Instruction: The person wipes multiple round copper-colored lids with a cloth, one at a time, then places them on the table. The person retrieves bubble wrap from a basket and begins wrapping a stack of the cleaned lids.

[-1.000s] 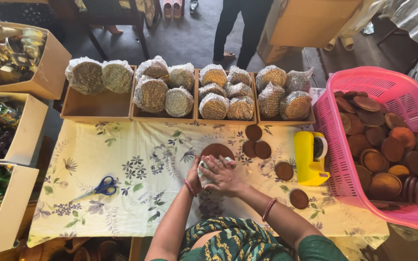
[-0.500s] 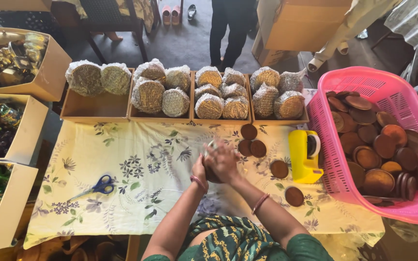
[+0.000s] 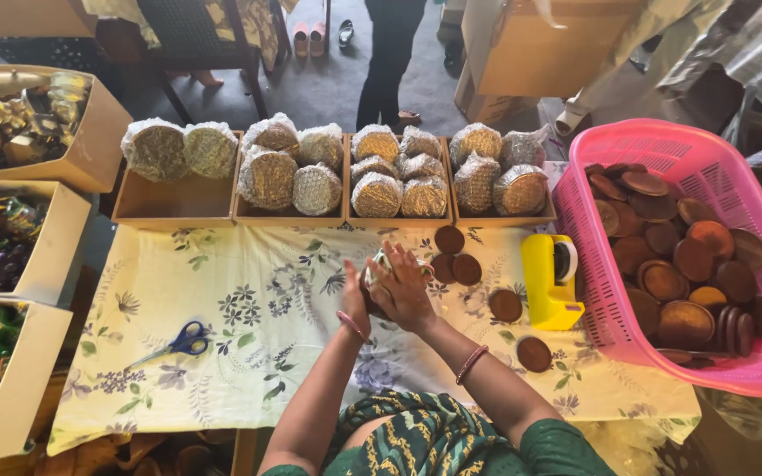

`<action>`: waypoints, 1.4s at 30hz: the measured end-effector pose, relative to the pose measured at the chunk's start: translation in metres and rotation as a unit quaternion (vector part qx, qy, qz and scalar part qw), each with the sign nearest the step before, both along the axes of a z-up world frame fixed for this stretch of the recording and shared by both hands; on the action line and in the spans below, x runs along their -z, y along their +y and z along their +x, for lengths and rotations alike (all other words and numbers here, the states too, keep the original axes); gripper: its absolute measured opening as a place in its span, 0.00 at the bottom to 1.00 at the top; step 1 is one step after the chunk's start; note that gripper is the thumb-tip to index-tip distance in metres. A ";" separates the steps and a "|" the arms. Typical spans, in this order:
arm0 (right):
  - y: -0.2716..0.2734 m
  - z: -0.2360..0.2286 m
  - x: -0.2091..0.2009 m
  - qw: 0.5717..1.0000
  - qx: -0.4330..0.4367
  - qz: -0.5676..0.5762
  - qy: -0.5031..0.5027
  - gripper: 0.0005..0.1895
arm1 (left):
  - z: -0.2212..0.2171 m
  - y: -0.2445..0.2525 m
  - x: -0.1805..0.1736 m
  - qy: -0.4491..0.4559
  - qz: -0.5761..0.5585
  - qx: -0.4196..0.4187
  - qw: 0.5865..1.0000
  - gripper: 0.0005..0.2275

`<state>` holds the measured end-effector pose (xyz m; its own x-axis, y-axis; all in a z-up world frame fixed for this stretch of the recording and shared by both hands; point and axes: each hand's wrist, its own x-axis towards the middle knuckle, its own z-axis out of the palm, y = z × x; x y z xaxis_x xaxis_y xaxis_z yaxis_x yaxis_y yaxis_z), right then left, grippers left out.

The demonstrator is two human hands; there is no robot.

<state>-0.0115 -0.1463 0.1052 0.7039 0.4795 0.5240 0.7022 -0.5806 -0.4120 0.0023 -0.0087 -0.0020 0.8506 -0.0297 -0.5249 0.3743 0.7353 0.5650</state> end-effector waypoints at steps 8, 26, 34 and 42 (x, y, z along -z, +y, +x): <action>-0.006 -0.029 0.039 0.997 0.014 -0.036 -0.070 0.23 | -0.004 0.010 -0.042 -0.083 -0.082 -0.072 0.991 0.39; -0.039 0.024 0.058 0.501 -0.007 0.559 0.661 0.25 | -0.016 -0.014 -0.039 -0.128 0.252 -0.015 0.959 0.19; -0.015 0.002 0.118 0.349 0.134 0.709 0.598 0.27 | -0.024 -0.059 0.034 -0.140 0.149 -0.162 0.965 0.19; -0.068 0.021 0.291 0.157 -0.348 0.702 0.602 0.22 | -0.040 -0.026 -0.015 -0.388 0.648 0.110 0.646 0.12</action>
<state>0.0092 -0.2146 -0.1854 0.7317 0.6660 0.1452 -0.6814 0.7200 0.1313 -0.0382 -0.0344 0.0127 0.9226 -0.1572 0.3522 -0.3764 -0.5662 0.7333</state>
